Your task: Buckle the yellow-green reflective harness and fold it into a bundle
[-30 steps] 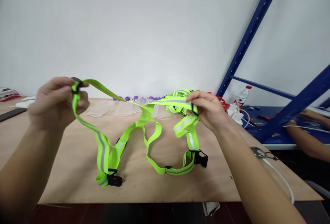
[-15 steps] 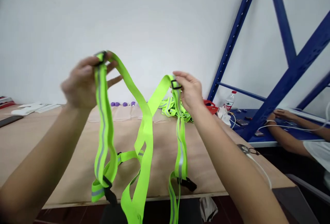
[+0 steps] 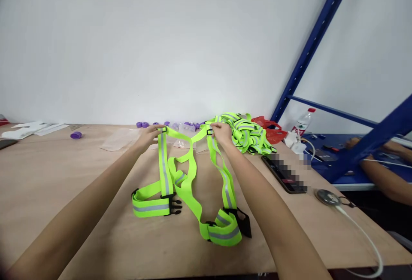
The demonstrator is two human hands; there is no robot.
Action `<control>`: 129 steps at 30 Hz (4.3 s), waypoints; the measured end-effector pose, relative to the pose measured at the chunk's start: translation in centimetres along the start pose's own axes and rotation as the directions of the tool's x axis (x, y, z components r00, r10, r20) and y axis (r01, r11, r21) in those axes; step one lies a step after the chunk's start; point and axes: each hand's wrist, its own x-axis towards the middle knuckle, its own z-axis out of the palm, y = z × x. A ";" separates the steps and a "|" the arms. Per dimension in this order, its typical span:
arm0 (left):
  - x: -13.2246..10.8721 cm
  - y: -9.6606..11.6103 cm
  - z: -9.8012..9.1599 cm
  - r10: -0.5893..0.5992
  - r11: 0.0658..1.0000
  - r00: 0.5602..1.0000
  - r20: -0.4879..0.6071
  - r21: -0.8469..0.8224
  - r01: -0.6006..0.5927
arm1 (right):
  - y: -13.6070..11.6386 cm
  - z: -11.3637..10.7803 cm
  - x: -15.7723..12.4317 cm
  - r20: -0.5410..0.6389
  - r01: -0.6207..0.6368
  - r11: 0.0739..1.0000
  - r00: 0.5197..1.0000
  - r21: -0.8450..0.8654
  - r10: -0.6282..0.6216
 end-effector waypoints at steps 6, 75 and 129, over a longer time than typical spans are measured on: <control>-0.9 -1.0 -0.4 0.032 0.960 0.999 0.020 0.278 -0.036 | 1.4 -0.6 -1.8 0.182 0.064 0.998 0.982 -0.013 -0.061; -18.6 1.4 14.0 0.433 0.502 0.283 0.856 0.032 -0.864 | 6.8 -14.9 -20.7 0.269 0.011 0.992 0.963 -0.123 0.023; -18.9 -0.6 12.3 0.366 0.864 0.675 0.641 0.037 -0.503 | 6.6 -15.4 -25.9 0.339 -0.029 0.977 0.935 -0.211 0.101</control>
